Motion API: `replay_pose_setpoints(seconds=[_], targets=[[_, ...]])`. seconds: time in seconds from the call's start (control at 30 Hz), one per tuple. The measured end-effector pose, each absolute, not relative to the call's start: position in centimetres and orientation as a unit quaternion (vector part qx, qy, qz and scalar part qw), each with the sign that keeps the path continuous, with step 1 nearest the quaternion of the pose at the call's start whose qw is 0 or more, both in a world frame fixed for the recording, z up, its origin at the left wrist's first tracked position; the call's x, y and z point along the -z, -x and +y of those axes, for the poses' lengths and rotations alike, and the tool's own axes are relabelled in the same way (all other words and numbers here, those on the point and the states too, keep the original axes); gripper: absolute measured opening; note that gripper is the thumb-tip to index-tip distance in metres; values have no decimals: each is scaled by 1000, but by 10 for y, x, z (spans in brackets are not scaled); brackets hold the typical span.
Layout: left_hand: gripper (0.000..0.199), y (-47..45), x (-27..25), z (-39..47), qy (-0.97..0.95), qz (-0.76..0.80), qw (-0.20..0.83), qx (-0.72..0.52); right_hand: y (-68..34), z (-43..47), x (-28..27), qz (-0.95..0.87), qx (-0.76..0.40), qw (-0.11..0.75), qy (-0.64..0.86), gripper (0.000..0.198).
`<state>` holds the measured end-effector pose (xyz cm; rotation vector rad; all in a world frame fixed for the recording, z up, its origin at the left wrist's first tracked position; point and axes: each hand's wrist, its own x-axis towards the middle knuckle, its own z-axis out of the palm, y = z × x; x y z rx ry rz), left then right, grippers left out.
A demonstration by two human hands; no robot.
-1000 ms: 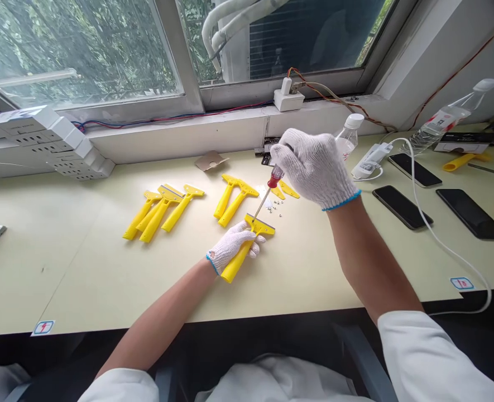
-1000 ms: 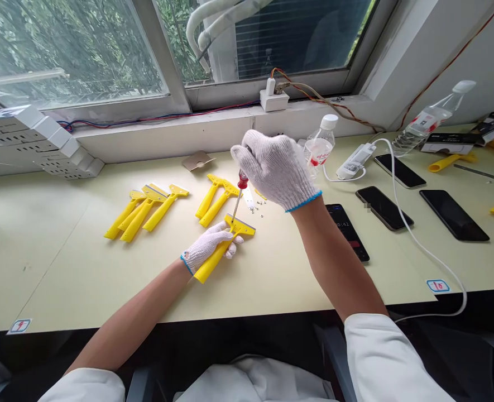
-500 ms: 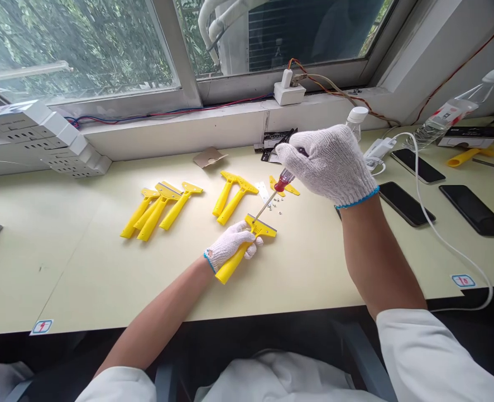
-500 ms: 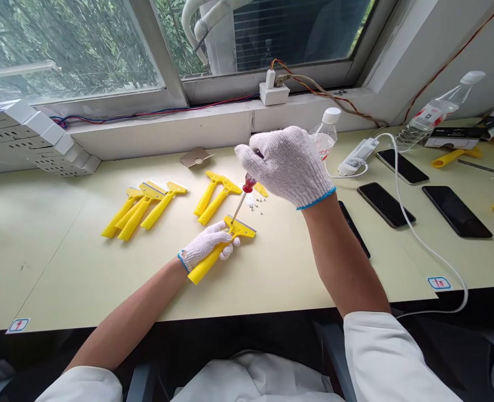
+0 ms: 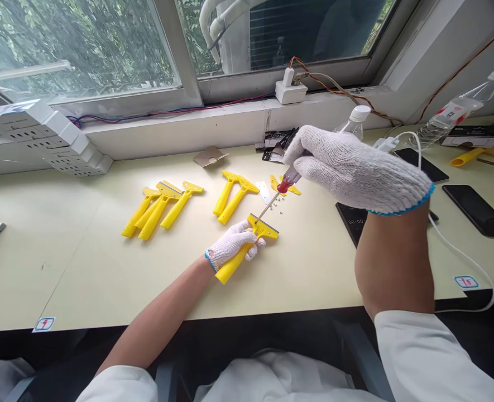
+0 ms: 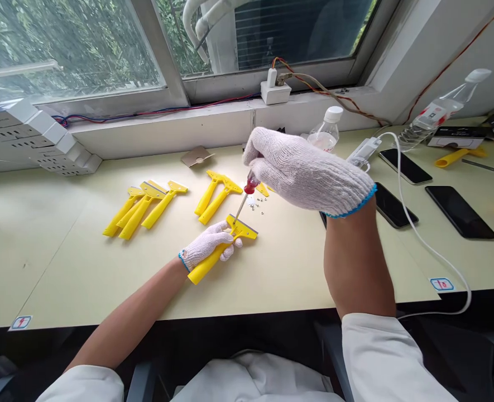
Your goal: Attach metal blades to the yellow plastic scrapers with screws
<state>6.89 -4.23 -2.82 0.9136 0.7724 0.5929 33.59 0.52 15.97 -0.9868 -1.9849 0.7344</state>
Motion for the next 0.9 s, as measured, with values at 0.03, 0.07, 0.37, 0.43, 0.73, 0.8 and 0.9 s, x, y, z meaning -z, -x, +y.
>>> replay_pose_setpoints(seconds=[0.03, 0.07, 0.37, 0.43, 0.73, 0.8, 0.9], targets=[[46, -69, 28, -43, -421, 359, 786, -276, -337, 5, -161, -795, -289, 374, 382, 10], [48, -69, 28, -43, -420, 361, 786, -276, -338, 5, -164, -797, -295, 374, 371, 13], [41, -70, 25, -43, -404, 383, 780, -285, -325, 3, -161, -821, -168, 362, 408, 18], [38, -70, 26, -43, -403, 384, 778, -292, -327, 9, -153, -797, -114, 392, 446, 33], [43, -69, 25, -44, -416, 390, 770, -286, -344, -1, -167, -864, -160, 271, 394, 17], [45, -69, 24, -45, -420, 389, 769, -284, -347, -4, -172, -862, -200, 272, 377, 22], [52, -70, 24, -45, -419, 381, 772, -290, -347, -6, -175, -840, -259, 285, 381, 22]])
